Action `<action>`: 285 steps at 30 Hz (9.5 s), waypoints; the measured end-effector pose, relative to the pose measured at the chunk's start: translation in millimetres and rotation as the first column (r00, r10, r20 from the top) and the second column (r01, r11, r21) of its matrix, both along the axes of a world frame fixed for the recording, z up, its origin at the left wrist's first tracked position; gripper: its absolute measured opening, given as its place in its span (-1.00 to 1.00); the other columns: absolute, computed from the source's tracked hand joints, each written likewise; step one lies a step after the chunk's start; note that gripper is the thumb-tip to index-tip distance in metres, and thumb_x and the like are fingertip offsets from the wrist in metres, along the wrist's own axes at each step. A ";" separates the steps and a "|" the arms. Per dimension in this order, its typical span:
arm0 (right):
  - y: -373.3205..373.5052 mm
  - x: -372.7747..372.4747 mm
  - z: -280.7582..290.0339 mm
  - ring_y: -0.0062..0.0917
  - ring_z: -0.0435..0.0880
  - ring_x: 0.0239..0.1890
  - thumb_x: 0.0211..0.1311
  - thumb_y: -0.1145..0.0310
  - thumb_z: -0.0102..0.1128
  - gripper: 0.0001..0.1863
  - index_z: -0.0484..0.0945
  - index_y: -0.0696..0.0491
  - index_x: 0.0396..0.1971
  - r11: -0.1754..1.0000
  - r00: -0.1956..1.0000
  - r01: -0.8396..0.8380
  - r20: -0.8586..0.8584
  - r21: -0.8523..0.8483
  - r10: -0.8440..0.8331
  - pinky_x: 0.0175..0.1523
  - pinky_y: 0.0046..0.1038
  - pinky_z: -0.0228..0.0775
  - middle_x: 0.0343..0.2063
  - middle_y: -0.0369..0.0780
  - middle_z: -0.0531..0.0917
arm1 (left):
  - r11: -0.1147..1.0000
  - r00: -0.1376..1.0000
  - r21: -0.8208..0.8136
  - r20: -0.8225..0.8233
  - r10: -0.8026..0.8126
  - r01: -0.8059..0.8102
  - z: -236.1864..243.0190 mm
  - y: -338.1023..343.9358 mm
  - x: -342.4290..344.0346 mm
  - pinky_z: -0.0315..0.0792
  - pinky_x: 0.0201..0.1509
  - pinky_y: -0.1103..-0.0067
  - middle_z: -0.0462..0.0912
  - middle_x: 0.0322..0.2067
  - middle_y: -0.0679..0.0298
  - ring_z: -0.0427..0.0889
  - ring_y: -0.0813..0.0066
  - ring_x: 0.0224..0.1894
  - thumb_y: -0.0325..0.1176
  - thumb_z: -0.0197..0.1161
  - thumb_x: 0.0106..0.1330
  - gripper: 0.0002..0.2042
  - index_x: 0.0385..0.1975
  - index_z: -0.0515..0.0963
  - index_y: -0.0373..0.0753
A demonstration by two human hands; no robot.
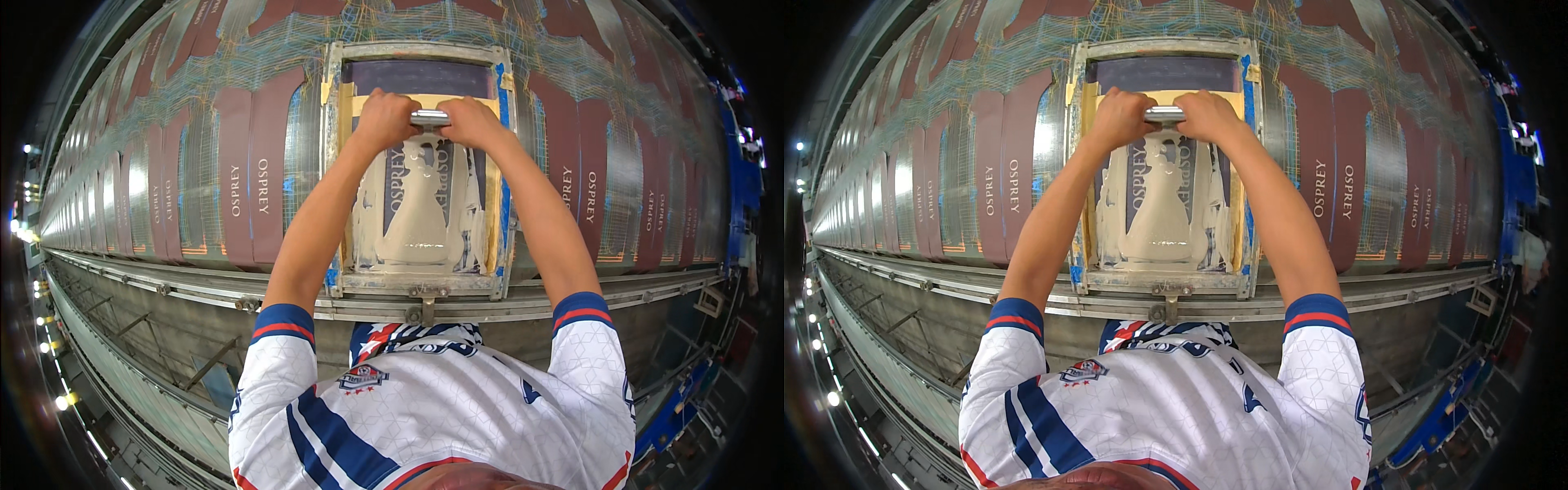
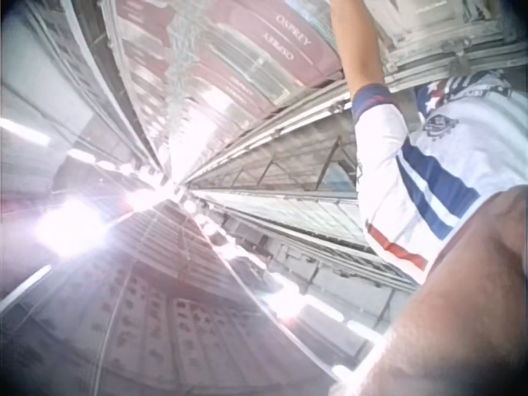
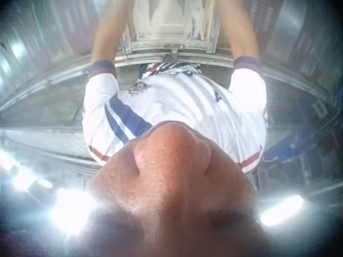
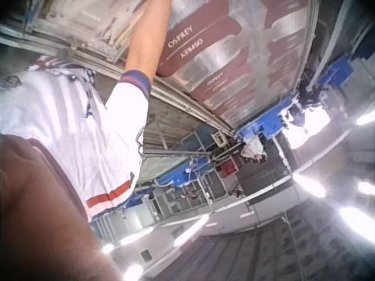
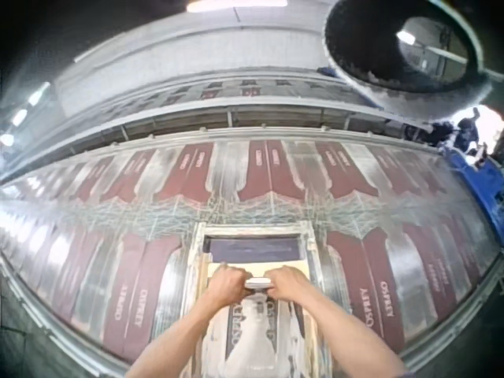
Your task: The person uses a squeegee to pull ink across a screen printing frame, applying a design onto fabric pieces arranged on a conveyor. The person repeatedly lifts the frame, repositions it, and repeats the squeegee stroke on successive items.
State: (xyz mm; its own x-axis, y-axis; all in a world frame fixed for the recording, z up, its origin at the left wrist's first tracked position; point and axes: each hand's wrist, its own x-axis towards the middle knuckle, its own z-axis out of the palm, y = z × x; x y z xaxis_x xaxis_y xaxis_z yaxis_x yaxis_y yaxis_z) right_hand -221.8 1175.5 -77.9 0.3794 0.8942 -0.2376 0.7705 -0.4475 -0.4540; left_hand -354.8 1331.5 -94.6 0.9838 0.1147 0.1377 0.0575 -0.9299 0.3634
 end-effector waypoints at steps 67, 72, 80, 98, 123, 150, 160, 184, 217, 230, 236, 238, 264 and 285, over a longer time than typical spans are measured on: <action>102.4 -242.6 -87.1 -0.01 0.67 -0.21 0.27 0.16 0.17 -0.74 0.61 0.04 -0.25 0.447 0.587 0.772 -0.234 0.452 -0.775 -0.13 -0.15 0.47 -0.34 0.01 0.69 | 0.998 0.999 -0.071 -0.042 -0.006 0.003 -0.2 120.3 -416.9 0.33 -0.14 0.38 0.70 -0.45 0.32 0.66 0.33 -0.36 -0.25 0.54 -0.12 -0.74 -0.42 0.67 -0.11; 97.8 -239.1 -68.2 -0.04 0.67 -0.20 0.30 0.10 0.16 -0.72 0.63 -0.01 -0.22 0.610 0.638 0.758 -0.071 0.233 -0.766 -0.05 -0.12 0.46 -0.28 -0.03 0.70 | 1.000 1.000 -0.007 -0.029 -0.010 0.010 -5.7 169.2 -362.1 0.31 -0.15 0.37 0.68 -0.50 0.29 0.66 0.31 -0.39 -0.18 0.54 -0.10 -0.73 -0.46 0.63 -0.11; 169.3 -208.0 6.5 -0.15 0.63 -0.03 0.20 -0.03 0.29 -0.51 0.62 0.06 -0.05 0.839 0.903 0.411 -0.287 0.357 -0.321 0.04 -0.22 0.46 -0.11 -0.05 0.67 | 0.999 0.999 -0.052 -0.042 -0.009 0.006 4.3 265.8 -229.6 0.38 -0.17 0.32 0.68 -0.56 0.25 0.65 0.20 -0.42 -0.11 0.55 -0.11 -0.71 -0.46 0.68 -0.11; 163.4 -347.4 -19.1 -0.20 0.64 -0.30 -0.13 0.36 0.38 -0.82 0.60 0.01 -0.47 0.983 0.993 -0.104 0.073 0.154 0.094 -0.09 -0.18 0.38 -0.50 -0.12 0.65 | 0.999 0.995 -0.044 0.093 0.023 -0.019 -27.3 172.1 -354.4 0.29 -0.27 0.39 0.62 -0.55 0.34 0.61 0.33 -0.47 -0.30 0.54 -0.18 -0.77 -0.52 0.62 -0.06; 264.0 -214.1 -12.9 -0.10 0.71 -0.28 -0.08 0.27 0.40 -0.76 0.66 0.06 -0.39 0.995 0.998 -0.037 0.052 0.090 0.033 -0.11 -0.15 0.55 -0.43 -0.02 0.71 | 0.998 0.996 -0.058 0.077 0.036 -0.031 -17.7 270.5 -217.9 0.36 -0.18 0.34 0.67 -0.57 0.23 0.64 0.19 -0.44 -0.17 0.55 -0.13 -0.74 -0.45 0.69 -0.08; 271.2 -199.2 -12.8 -0.05 0.70 -0.24 -0.07 0.26 0.39 -0.71 0.65 0.10 -0.35 0.999 0.999 -0.032 0.003 0.036 0.032 -0.09 -0.14 0.55 -0.35 0.01 0.71 | 1.000 1.000 -0.005 0.013 -0.006 0.006 -7.8 278.6 -203.8 0.40 -0.21 0.32 0.66 -0.57 0.20 0.64 0.14 -0.45 -0.17 0.53 -0.12 -0.75 -0.48 0.67 -0.10; 255.8 -226.6 -12.3 -0.07 0.70 -0.30 -0.09 0.32 0.35 -0.78 0.67 0.04 -0.38 0.989 1.000 0.015 0.011 0.146 -0.017 -0.12 -0.15 0.54 -0.43 0.01 0.70 | 1.000 0.992 -0.011 0.128 0.007 -0.006 -16.7 260.5 -225.9 0.40 -0.16 0.32 0.65 -0.58 0.23 0.64 0.17 -0.43 -0.19 0.54 -0.16 -0.72 -0.46 0.66 -0.13; 94.9 -219.1 -86.8 -0.35 0.61 -0.33 0.33 0.04 0.22 -0.59 0.62 0.16 -0.27 0.511 0.566 0.821 -0.244 0.257 -0.787 -0.17 -0.28 0.39 -0.38 -0.13 0.66 | 0.993 0.986 -0.013 0.115 0.118 -0.117 -2.4 139.5 -398.1 0.30 -0.05 0.40 0.58 -0.41 0.37 0.53 0.35 -0.21 -0.40 0.41 -0.19 -0.81 -0.52 0.57 -0.10; 380.8 -461.5 -58.1 -0.12 0.70 -0.21 0.26 0.11 0.18 -0.68 0.66 0.01 -0.15 0.477 0.539 0.842 -0.342 0.252 -0.770 -0.12 -0.18 0.49 -0.29 -0.03 0.72 | 0.995 0.998 -0.088 -0.039 -0.046 0.042 0.8 412.0 -624.8 0.28 -0.14 0.34 0.69 -0.43 0.28 0.64 0.26 -0.32 -0.22 0.51 -0.06 -0.75 -0.40 0.66 -0.13; 472.2 -424.9 25.0 -0.19 0.64 -0.04 0.19 0.07 0.35 -0.49 0.57 0.09 0.03 0.877 0.931 0.321 -0.287 0.357 -0.224 0.05 -0.28 0.46 -0.06 -0.04 0.67 | 0.992 0.997 -0.106 -0.032 0.067 -0.070 5.8 559.3 -446.7 0.52 -0.28 0.33 0.70 -0.55 0.16 0.68 0.12 -0.46 -0.11 0.58 -0.14 -0.66 -0.39 0.74 -0.15; 557.0 -421.2 35.0 -0.16 0.69 -0.23 0.05 0.16 0.41 -0.63 0.62 0.10 -0.23 0.996 0.994 0.006 -0.113 0.084 0.003 -0.10 -0.25 0.51 -0.35 -0.06 0.71 | 0.997 0.994 -0.038 -0.088 0.061 -0.065 15.2 572.6 -420.9 0.44 -0.26 0.32 0.69 -0.56 0.18 0.65 0.14 -0.45 -0.14 0.56 -0.13 -0.70 -0.40 0.74 -0.10; 566.7 -419.7 20.8 -0.13 0.69 -0.29 0.00 0.24 0.39 -0.72 0.63 0.09 -0.33 0.999 0.999 -0.031 -0.032 0.024 0.032 -0.15 -0.22 0.51 -0.43 -0.06 0.70 | 0.996 0.997 -0.067 -0.065 0.053 -0.057 6.6 574.3 -422.0 0.45 -0.26 0.33 0.68 -0.55 0.17 0.66 0.14 -0.43 -0.19 0.56 -0.13 -0.70 -0.38 0.74 -0.13; 551.6 -437.8 1.5 -0.08 0.70 -0.26 -0.10 0.32 0.37 -0.79 0.68 0.00 -0.37 0.994 0.992 -0.023 0.124 0.105 0.010 -0.12 -0.12 0.54 -0.38 -0.06 0.72 | 0.999 0.998 -0.037 0.053 0.018 -0.016 6.4 561.0 -439.3 0.48 -0.25 0.30 0.67 -0.56 0.18 0.66 0.14 -0.45 -0.23 0.57 -0.14 -0.72 -0.42 0.70 -0.15; 406.7 -614.1 -24.9 -0.14 0.60 -0.35 -0.26 0.50 0.35 -0.75 0.55 0.00 -0.46 0.912 0.987 0.100 0.080 0.397 -0.143 -0.21 -0.10 0.35 -0.51 -0.14 0.62 | 0.990 0.981 -0.103 0.179 -0.075 0.095 -6.6 424.6 -595.0 0.30 -0.23 0.29 0.54 -0.49 0.25 0.57 0.21 -0.34 -0.47 0.42 -0.19 -0.76 -0.47 0.55 -0.13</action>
State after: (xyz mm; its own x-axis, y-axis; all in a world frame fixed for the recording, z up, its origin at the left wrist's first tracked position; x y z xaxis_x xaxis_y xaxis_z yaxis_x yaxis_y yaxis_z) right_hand -835.8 1582.2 -102.8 0.4944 0.8528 0.1681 0.7743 -0.3441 -0.5311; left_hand -949.8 1756.1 -101.3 0.9526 0.0560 0.2991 -0.0931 -0.8822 0.4616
